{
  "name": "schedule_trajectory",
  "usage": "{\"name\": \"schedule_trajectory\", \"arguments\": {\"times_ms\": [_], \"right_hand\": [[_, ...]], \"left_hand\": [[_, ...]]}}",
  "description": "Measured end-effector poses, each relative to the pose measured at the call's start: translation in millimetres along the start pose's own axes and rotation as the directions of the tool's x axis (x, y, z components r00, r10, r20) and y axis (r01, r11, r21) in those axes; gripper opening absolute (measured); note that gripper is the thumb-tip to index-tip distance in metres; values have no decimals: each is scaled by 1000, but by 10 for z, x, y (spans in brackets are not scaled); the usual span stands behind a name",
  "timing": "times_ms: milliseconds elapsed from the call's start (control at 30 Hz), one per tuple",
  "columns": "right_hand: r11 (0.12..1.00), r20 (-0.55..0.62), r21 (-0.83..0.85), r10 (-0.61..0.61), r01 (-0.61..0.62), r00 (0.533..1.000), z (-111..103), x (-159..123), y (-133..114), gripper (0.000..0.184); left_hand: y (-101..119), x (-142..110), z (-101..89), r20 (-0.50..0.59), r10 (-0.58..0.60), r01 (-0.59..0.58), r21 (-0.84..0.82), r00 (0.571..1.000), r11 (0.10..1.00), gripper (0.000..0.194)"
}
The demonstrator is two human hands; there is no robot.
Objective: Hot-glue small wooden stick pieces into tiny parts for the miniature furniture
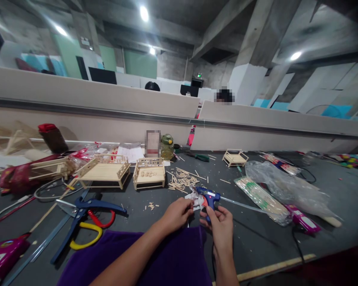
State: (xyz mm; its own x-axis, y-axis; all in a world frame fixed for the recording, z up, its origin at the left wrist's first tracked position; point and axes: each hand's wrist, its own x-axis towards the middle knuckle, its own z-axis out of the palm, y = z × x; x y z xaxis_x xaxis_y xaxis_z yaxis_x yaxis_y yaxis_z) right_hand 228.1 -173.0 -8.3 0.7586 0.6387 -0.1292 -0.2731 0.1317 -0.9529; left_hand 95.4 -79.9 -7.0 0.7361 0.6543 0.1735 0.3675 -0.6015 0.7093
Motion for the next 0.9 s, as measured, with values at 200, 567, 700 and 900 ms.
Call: {"name": "schedule_trajectory", "arguments": {"times_ms": [200, 567, 700, 900], "right_hand": [[964, 58, 243, 91, -103, 994, -1, -36, -53, 51], [942, -33, 332, 63, -49, 997, -36, -65, -193, 46], [976, 21, 213, 33, -37, 999, 38, -148, -245, 48], [990, 221, 131, -73, 44, 973, 339, -306, -479, 41]], "left_hand": [[29, -33, -16, 7, 9, -9, 51, 1000, 999, 9], [25, -37, -26, 1, 39, -39, 88, 999, 995, 10], [57, -66, -62, -41, 50, -47, 59, 998, 997, 11], [175, -210, -301, -160, 89, -102, -74, 983, 992, 11]]}}
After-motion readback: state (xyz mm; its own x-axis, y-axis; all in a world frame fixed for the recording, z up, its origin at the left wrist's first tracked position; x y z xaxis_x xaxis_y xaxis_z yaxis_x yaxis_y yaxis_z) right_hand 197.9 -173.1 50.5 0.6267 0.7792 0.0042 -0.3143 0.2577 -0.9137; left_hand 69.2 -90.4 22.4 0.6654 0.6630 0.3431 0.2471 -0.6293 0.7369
